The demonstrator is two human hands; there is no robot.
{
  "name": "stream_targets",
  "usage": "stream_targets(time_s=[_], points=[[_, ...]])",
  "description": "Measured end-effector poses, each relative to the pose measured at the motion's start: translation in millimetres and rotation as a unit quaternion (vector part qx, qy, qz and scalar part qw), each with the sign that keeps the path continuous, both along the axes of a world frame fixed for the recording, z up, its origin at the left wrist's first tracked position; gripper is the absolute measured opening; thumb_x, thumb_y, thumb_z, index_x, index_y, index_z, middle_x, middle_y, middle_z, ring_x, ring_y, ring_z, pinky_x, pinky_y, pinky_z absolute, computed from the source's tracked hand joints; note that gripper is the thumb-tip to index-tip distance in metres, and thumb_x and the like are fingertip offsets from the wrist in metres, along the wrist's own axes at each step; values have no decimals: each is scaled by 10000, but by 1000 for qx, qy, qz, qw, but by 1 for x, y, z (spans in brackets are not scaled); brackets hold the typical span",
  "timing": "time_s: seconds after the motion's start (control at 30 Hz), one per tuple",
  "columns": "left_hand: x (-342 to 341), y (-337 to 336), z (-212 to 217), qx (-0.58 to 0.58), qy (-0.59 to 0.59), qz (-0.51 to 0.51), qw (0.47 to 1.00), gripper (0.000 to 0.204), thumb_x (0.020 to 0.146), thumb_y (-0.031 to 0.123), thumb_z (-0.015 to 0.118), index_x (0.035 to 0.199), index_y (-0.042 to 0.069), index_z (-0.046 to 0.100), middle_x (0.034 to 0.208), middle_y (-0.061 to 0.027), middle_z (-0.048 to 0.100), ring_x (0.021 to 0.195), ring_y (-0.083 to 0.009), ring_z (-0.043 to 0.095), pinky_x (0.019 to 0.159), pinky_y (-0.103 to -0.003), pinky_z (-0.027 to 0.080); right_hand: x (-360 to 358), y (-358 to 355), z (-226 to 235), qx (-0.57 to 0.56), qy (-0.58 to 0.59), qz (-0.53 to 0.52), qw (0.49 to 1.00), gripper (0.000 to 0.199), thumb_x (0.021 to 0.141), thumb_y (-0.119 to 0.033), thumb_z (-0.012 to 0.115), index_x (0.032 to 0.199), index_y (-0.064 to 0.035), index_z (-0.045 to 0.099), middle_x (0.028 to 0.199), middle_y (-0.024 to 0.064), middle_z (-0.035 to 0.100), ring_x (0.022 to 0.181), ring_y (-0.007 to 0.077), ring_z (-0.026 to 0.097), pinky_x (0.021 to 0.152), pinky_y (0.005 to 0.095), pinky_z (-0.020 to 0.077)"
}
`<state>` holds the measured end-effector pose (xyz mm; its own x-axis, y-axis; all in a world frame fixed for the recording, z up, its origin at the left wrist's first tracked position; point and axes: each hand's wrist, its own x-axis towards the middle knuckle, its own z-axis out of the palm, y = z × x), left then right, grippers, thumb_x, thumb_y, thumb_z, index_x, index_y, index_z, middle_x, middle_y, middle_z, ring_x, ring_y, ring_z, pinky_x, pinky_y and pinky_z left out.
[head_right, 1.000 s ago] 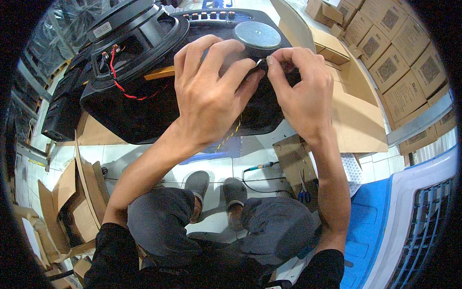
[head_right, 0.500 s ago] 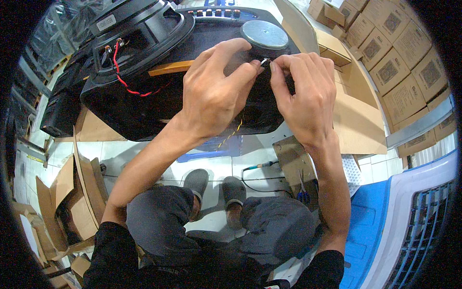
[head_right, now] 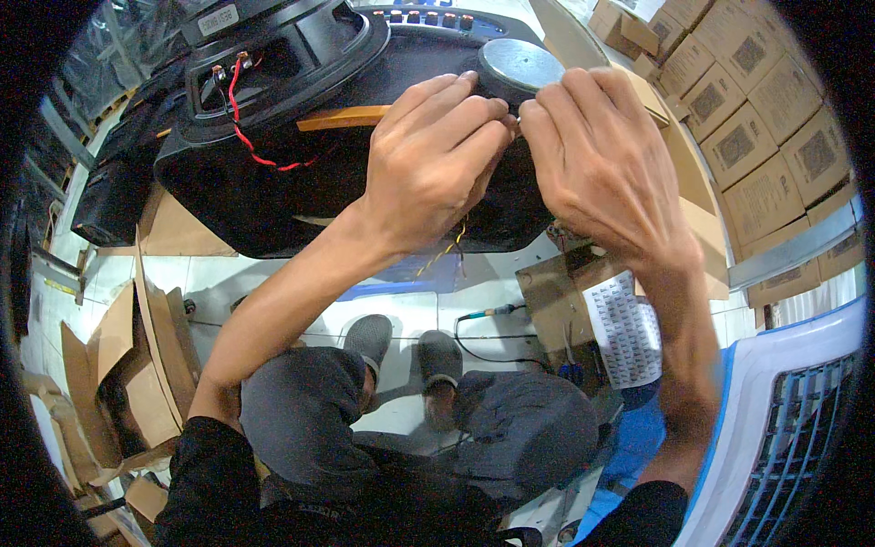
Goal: The person sits on the floor and assembles a portable speaker by connecting wires to internal components and attaching a circular part. They retrieve parts from a nearby box and secure connections by hand.
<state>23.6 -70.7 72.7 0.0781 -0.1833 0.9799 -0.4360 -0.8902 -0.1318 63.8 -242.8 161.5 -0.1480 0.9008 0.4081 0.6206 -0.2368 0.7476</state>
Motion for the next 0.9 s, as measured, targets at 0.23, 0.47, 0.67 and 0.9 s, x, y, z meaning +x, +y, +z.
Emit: stream_targets(time_s=[0.23, 0.47, 0.67, 0.9], points=[[0, 1, -2, -2, 1, 1, 1000, 130, 730, 125, 707, 836, 54, 685, 925, -71, 683, 965, -310, 701, 921, -422, 535, 13, 12, 34, -111, -4, 40, 993, 192, 791, -156, 609, 929, -21, 604, 933, 94, 597, 963, 251, 587, 864, 371, 472], [-2, -2, -2, -19, 0, 35, 999, 135, 732, 121, 737, 861, 85, 717, 935, -45, 702, 962, -269, 717, 865, -395, 548, 0, 11, 25, 34, 208, -34, 977, 115, 843, -125, 713, 868, -30, 652, 771, 112, 605, 774, 297, 601, 738, 402, 473], [-3, -4, -3, -24, -5, 45, 999, 140, 729, 119, 712, 866, 89, 718, 925, -47, 701, 957, -262, 721, 858, -391, 548, -10, 12, 1, 232, 411, -101, 876, 179, 874, -167, 749, 879, 10, 720, 644, 102, 593, 565, 183, 542, 578, 330, 452], [-2, -3, -3, -31, -5, 34, 999, 130, 741, 161, 687, 852, 94, 704, 928, -42, 702, 958, -264, 722, 864, -390, 549, -9, 13, -16, 323, 453, -70, 828, 229, 888, -200, 770, 901, 26, 735, 615, -4, 552, 583, 53, 458, 538, 252, 397]])
